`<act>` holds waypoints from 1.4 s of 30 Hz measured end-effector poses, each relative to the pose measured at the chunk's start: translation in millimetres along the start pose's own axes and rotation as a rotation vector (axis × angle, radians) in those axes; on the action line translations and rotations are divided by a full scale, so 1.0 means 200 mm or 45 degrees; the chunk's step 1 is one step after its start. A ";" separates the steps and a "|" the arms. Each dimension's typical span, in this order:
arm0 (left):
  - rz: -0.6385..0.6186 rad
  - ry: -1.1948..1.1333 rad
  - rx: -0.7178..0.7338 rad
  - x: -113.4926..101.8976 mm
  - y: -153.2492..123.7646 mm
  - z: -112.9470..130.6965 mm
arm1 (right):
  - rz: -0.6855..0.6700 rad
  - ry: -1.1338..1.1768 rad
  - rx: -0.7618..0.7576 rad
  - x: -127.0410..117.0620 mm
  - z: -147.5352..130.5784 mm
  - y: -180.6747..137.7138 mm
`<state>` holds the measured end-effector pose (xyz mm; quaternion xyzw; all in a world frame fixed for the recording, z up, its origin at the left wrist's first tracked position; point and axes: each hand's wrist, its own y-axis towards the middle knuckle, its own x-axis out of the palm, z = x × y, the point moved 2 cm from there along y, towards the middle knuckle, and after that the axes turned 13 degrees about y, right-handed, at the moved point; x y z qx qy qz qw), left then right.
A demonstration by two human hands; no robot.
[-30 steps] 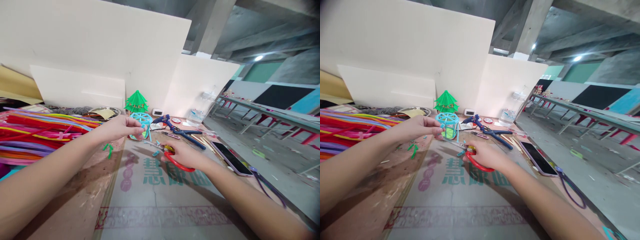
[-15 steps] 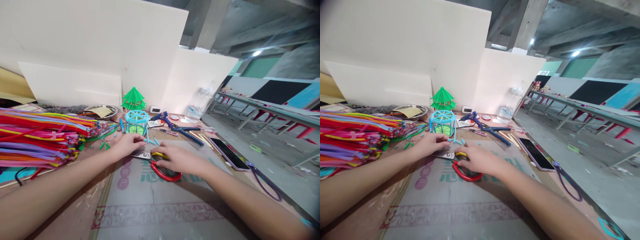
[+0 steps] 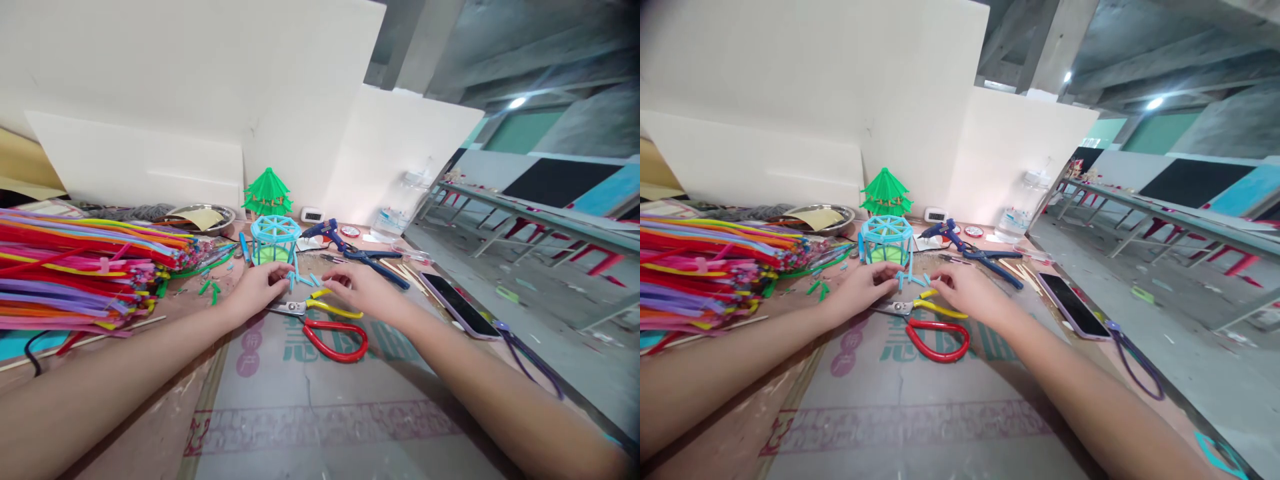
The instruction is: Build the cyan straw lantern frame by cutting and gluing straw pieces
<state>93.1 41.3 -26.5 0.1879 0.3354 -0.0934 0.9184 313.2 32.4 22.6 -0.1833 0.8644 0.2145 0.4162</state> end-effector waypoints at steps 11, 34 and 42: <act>-0.020 0.077 0.047 0.00 -0.01 0.02 | 0.097 -0.050 0.051 0.15 0.04 0.08; 0.016 0.041 0.085 0.01 0.00 -0.01 | -0.185 0.079 0.562 0.17 0.06 0.54; -0.002 -0.100 -0.025 -0.01 0.00 0.01 | 0.050 0.683 0.396 0.11 0.07 0.27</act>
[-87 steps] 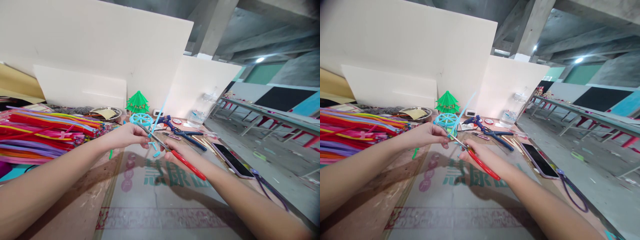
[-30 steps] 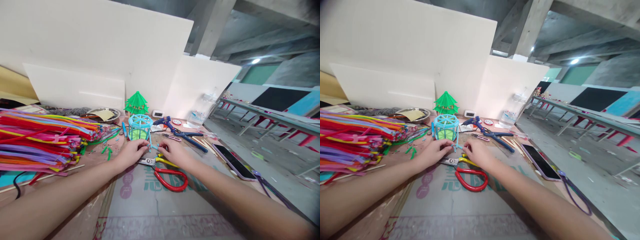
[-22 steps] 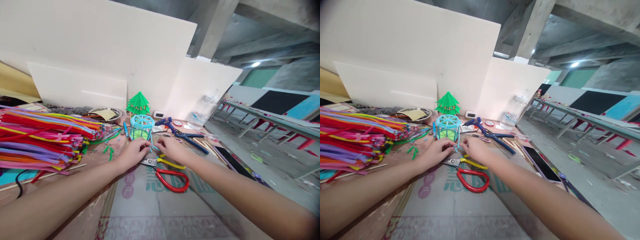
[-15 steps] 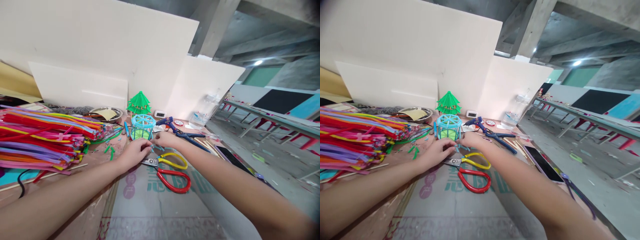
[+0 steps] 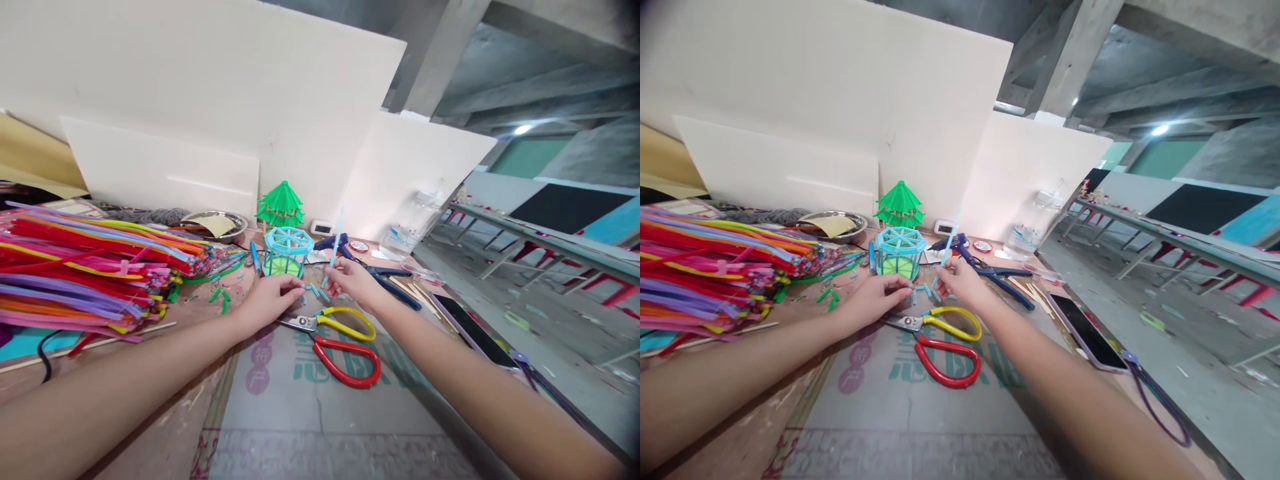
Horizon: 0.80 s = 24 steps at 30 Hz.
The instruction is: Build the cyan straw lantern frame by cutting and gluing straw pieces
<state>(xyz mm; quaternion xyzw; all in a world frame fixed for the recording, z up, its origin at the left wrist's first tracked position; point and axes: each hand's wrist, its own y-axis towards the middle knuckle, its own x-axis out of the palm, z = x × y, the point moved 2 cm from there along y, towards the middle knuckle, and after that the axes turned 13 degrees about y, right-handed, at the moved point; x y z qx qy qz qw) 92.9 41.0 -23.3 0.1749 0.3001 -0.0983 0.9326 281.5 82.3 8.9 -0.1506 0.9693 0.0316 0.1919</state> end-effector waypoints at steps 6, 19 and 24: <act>-0.051 -0.117 -0.051 0.01 0.01 -0.01 | -0.014 0.185 -0.303 0.07 0.03 -0.15; -0.070 0.081 0.020 0.00 0.00 0.01 | 0.067 -0.371 -0.381 0.09 0.10 -0.14; -0.011 0.125 0.006 -0.01 -0.02 0.05 | 0.148 -0.091 -0.408 0.10 0.06 -0.17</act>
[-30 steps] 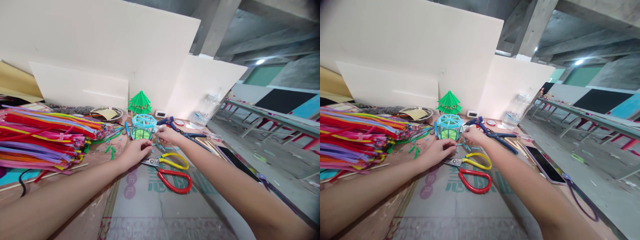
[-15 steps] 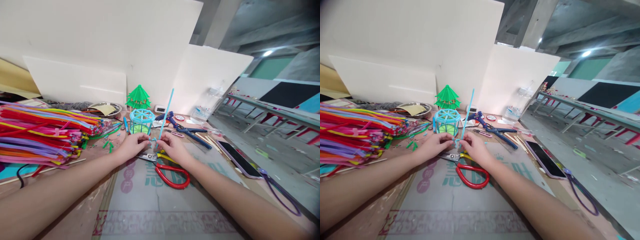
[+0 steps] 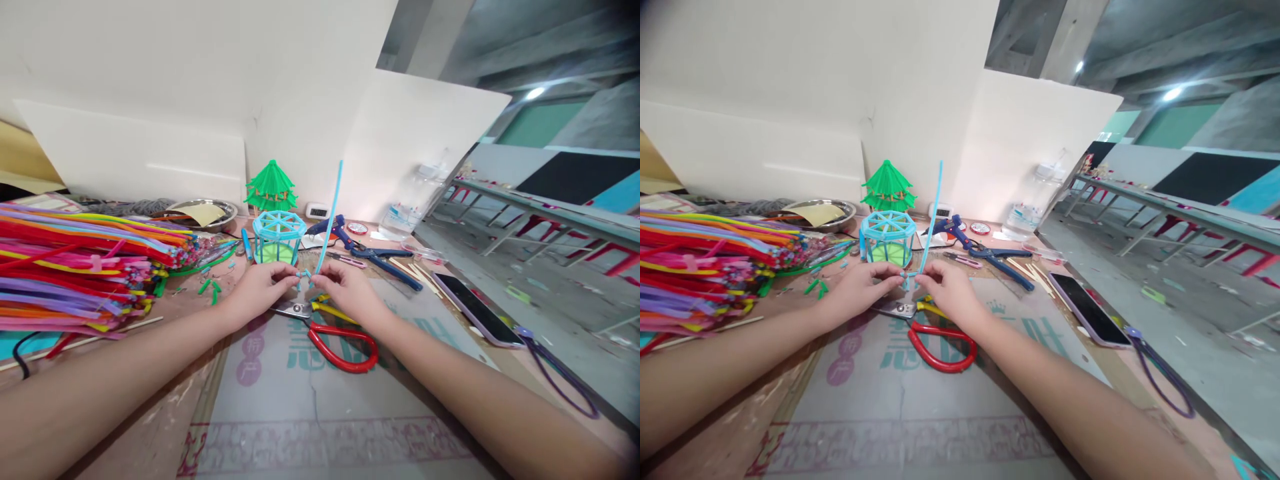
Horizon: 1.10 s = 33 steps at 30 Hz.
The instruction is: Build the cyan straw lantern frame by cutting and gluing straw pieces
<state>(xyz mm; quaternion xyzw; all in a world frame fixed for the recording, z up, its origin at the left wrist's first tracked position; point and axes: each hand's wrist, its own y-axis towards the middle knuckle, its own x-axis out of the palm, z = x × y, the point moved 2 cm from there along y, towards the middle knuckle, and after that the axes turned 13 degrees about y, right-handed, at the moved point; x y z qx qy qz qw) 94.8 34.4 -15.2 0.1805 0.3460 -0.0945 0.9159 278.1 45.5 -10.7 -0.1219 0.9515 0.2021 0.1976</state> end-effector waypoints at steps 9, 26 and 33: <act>0.018 -0.117 0.035 0.02 -0.02 0.04 | -0.005 0.614 0.207 0.07 -0.01 -0.05; 0.087 -0.252 0.093 0.03 -0.03 0.03 | -0.118 0.716 0.266 0.05 0.01 -0.04; 0.045 -0.051 0.144 0.02 -0.03 0.04 | -0.088 0.729 0.292 0.04 0.00 -0.04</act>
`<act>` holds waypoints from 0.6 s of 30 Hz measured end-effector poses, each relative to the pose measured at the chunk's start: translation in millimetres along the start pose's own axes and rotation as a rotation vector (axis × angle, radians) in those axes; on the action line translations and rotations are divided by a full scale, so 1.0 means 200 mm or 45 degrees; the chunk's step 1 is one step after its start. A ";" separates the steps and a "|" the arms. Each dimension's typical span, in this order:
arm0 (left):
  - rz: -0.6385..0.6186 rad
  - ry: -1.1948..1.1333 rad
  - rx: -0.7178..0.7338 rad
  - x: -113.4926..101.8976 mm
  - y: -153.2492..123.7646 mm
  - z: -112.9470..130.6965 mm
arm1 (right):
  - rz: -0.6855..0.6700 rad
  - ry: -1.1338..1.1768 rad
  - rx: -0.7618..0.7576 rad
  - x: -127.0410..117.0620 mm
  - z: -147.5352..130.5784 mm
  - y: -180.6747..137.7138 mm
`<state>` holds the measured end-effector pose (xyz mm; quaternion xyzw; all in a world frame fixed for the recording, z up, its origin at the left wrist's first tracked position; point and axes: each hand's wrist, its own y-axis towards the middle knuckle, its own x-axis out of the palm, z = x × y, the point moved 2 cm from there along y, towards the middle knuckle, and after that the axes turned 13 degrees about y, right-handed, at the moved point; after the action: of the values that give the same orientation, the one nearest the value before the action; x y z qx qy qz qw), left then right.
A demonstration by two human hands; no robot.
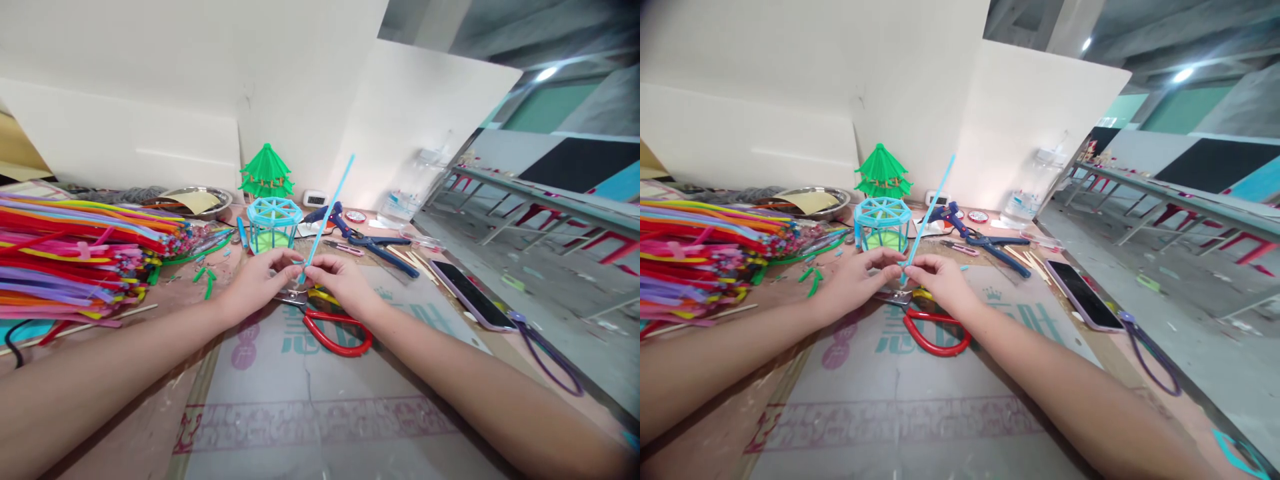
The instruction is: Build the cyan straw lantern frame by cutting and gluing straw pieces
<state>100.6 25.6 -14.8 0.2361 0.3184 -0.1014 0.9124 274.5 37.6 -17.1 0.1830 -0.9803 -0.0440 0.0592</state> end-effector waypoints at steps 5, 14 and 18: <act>0.041 0.212 0.157 0.00 0.00 -0.01 | 0.061 0.049 -0.069 -0.03 0.01 0.02; 0.060 0.294 0.270 0.02 -0.01 -0.02 | 0.011 0.025 -0.062 -0.01 0.01 0.01; 0.053 0.312 0.270 0.01 -0.01 -0.01 | 0.017 0.028 -0.050 -0.01 0.01 0.01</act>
<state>100.7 25.0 -19.2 0.3481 0.4098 -0.0860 0.8388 275.8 41.0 -18.8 0.1758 -0.9798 -0.0607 0.0740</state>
